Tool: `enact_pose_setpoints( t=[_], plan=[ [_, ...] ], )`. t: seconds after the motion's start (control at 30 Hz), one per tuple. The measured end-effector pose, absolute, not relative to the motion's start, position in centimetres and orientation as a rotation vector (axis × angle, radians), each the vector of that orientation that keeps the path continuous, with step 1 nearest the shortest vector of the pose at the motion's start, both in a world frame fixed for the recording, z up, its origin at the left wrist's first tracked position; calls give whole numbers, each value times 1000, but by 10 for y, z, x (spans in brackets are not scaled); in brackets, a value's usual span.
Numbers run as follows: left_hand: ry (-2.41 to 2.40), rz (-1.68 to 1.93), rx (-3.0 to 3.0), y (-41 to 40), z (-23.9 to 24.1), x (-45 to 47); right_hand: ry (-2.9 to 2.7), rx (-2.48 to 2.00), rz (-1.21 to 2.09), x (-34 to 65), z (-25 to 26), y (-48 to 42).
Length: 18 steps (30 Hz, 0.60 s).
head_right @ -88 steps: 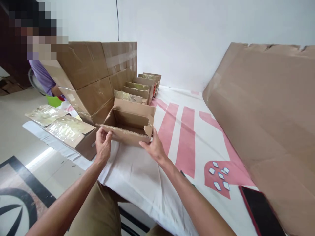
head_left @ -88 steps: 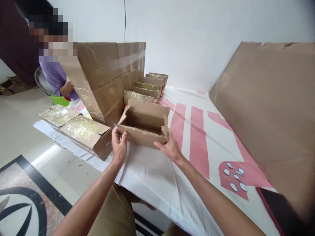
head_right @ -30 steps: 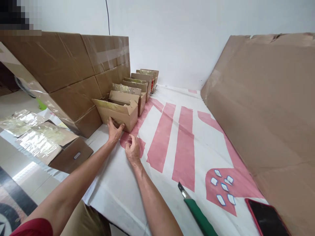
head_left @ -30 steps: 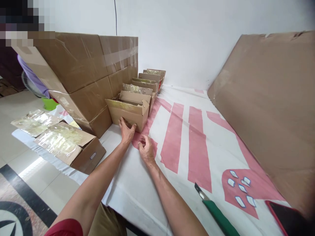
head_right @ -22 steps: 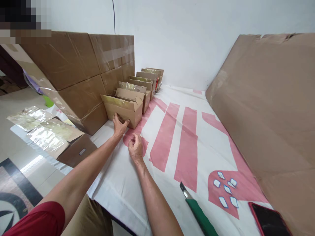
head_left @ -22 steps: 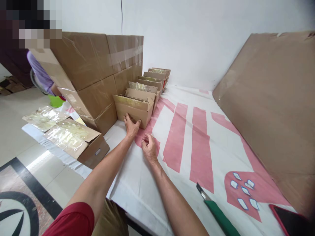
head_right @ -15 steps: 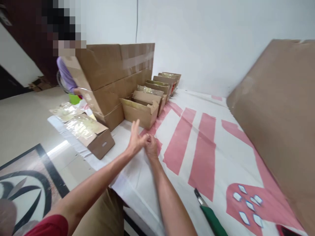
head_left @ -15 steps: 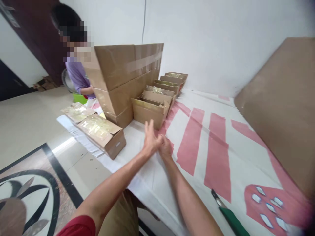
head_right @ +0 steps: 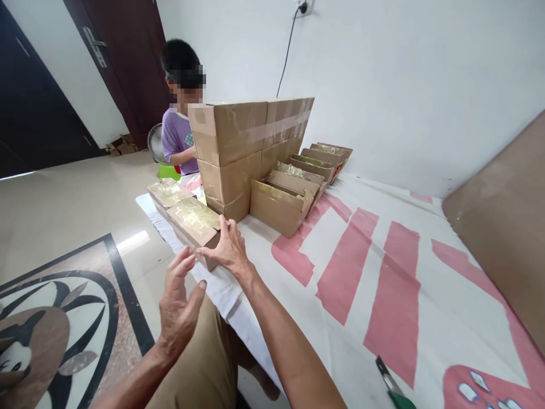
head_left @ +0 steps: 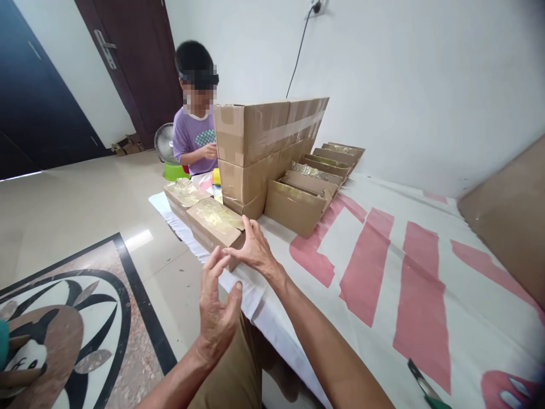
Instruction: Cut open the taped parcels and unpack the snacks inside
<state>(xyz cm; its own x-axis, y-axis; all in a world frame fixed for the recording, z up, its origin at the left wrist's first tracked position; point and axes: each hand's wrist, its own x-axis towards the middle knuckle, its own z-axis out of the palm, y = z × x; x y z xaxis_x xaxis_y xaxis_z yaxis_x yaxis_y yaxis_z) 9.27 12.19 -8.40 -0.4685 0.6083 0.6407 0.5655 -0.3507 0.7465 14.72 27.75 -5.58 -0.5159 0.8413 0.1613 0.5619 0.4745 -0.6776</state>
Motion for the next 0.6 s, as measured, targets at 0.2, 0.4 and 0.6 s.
enact_pose_setpoints(
  t=[0.2, 0.4, 0.6],
  plan=[
    [1807, 2025, 1457, 109, -84, 67, -2180, -986, 719, 234, -55, 260],
    [1693, 1868, 1504, 104, -81, 94, -2199, -1139, 906, 414, -46, 180],
    [1432, 1573, 1694, 116, -71, 144, -2127, -1406, 828, 498, -45, 100]
  ],
)
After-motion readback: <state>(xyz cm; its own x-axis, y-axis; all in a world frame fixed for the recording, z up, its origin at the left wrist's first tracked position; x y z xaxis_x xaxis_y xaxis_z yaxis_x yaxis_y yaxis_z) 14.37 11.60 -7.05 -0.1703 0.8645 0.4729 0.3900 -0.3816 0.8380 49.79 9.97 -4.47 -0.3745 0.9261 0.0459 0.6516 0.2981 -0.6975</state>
